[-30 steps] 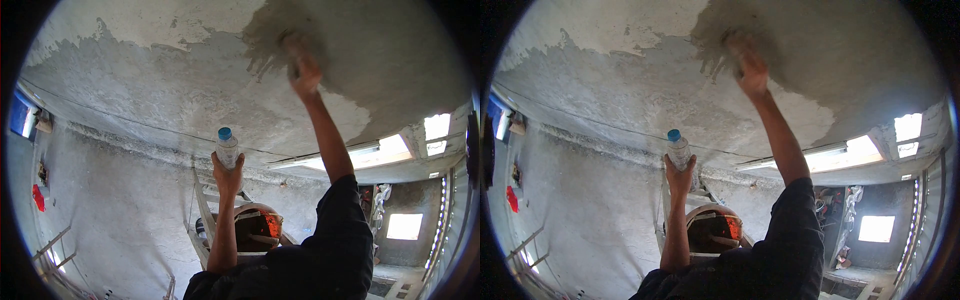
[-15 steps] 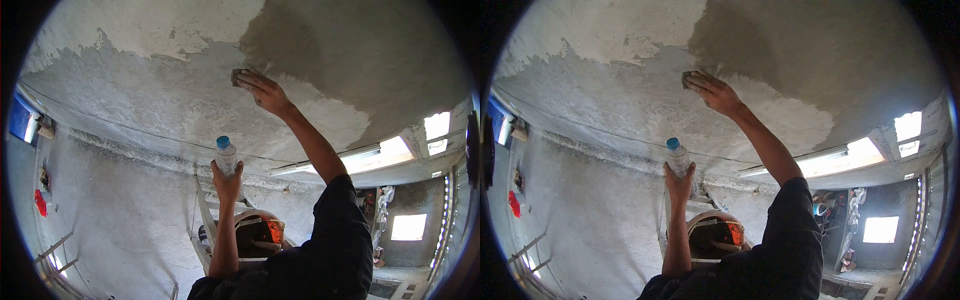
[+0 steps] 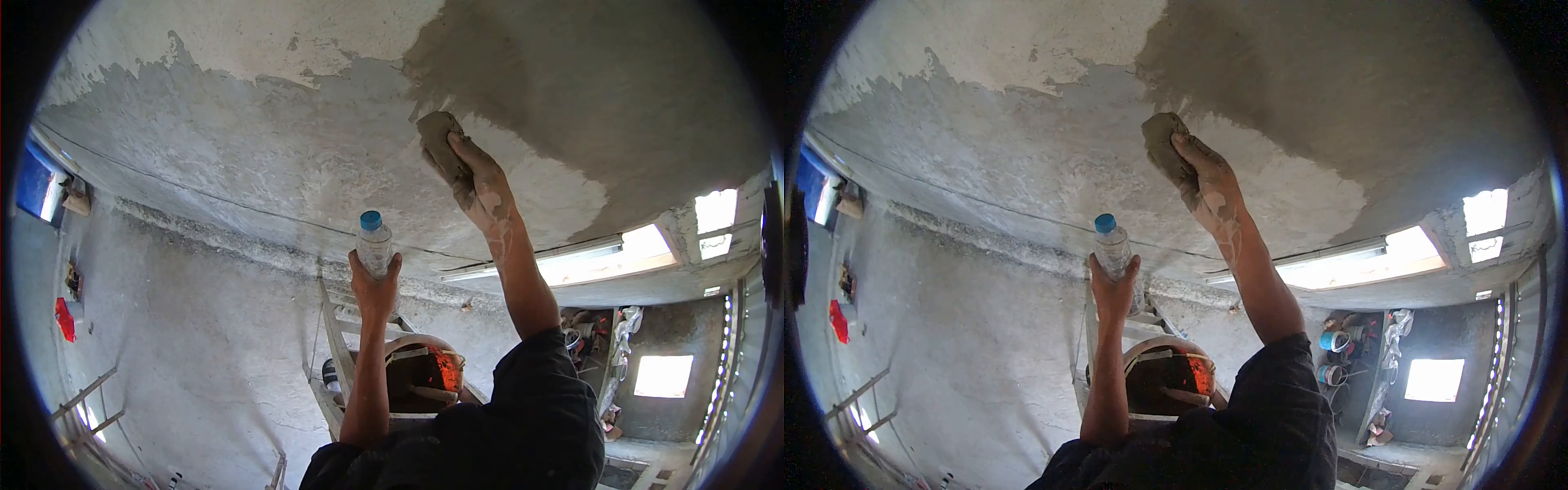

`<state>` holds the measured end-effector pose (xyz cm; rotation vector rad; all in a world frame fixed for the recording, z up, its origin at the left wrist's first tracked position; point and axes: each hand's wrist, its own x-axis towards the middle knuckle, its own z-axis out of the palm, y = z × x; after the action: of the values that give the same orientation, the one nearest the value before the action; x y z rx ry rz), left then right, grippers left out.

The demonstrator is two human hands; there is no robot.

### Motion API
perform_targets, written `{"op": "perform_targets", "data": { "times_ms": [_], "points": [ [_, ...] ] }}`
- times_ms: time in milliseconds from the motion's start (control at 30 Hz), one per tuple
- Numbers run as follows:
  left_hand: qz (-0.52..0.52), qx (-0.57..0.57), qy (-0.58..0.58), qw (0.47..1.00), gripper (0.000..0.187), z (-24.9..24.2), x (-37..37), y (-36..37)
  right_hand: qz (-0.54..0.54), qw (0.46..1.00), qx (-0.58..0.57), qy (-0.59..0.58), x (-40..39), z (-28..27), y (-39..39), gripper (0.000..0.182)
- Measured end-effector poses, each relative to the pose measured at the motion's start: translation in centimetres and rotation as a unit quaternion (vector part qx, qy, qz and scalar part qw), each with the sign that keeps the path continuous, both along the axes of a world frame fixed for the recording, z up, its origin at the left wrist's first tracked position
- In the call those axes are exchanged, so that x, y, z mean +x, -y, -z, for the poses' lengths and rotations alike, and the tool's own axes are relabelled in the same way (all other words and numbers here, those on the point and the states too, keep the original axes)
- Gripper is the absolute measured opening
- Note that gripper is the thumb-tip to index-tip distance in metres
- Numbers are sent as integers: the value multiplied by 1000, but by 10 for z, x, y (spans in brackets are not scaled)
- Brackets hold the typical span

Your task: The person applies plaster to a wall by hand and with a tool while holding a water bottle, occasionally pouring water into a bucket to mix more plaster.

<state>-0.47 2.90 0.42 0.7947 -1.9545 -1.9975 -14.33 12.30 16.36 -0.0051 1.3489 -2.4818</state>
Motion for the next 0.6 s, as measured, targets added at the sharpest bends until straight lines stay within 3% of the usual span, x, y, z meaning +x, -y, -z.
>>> {"op": "perform_targets", "data": {
  "times_ms": [67, 133, 267, 333, 433, 600],
  "points": [
    [-12, -1, 3, 1000, 54, 0, 0, -1, -32, 999, 17, 0, 7, 0, 1, 28],
    [-8, 3, -7, 1000, 54, 7, -1, 0, -13, 992, 108, -56, 9, 6, -5, 29],
    [-9, 14, -19, 1000, 53, 9, -2, 1, -23, 991, 126, -38, 3, 35, -28, 32],
    [-3, 20, -19, 1000, 53, 13, -2, 1, 28, 987, 127, 92, 10, 37, -26, 32],
    [1, 20, -22, 1000, 52, 9, -2, 0, -49, 991, 115, 36, 19, 37, -29, 31],
    [3, 16, -26, 1000, 52, 10, -1, -1, -41, 984, 172, 34, 24, 33, -27, 34]
  ]
}}
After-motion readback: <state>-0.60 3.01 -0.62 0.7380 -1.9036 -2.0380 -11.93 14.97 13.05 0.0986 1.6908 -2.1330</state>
